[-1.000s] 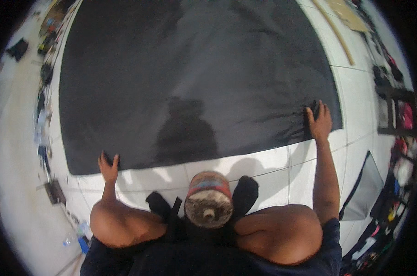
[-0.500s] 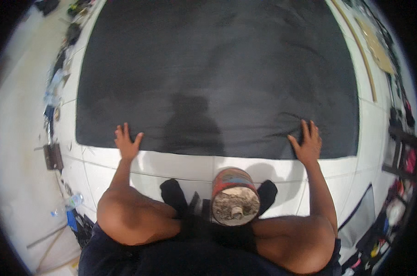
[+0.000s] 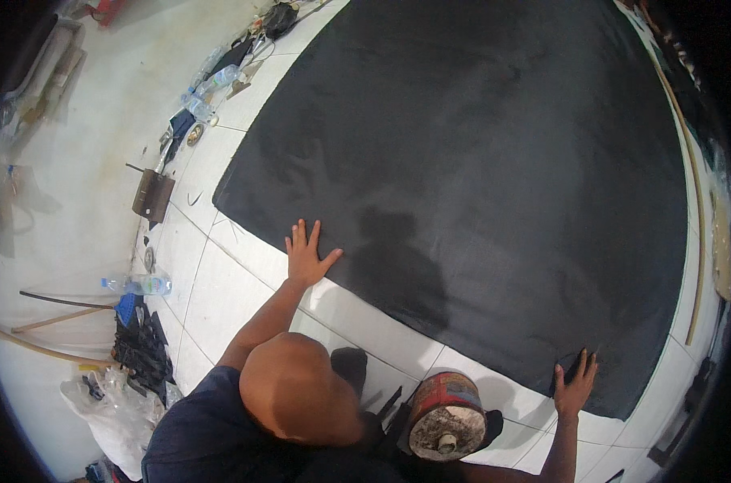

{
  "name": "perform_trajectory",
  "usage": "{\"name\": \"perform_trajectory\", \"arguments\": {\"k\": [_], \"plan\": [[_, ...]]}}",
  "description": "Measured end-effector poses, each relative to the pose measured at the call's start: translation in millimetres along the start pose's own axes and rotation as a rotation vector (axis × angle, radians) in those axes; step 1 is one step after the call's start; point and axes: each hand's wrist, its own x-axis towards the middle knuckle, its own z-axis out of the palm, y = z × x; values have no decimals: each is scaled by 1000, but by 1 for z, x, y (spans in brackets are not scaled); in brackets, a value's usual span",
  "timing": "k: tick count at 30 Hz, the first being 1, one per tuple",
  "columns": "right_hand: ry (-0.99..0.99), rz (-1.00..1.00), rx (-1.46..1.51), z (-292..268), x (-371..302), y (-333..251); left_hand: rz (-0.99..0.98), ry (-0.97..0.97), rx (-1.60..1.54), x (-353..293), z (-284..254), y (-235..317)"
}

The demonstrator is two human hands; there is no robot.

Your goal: The person uses a wooden stick to measure and mark a large black fabric laid on the floor, then cuts it with scissors. The person repeats the measuring and cutting process multiple times.

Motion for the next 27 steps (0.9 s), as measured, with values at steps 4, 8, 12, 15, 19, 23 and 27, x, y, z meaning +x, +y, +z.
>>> {"name": "perform_trajectory", "arguments": {"k": [4,8,12,15,19,23,27], "plan": [[28,-35,30,3,2,13,8,12,-1,0,6,3],[57,-61,59,8,3,14,11,36,-19,-1,11,-1],[61,-41,53,13,-1,4,14,39,44,0,9,-10],[76,-17,42,16,-4,-1,20,45,-13,6,7,-13],[70,10,33,9,-13,18,130,106,19,22,21,11],[160,-90,154,-13,15,-2,160,208,89,19,40,-45],[308,150,123,9,28,46,192,136,128,24,21,-49]]}}
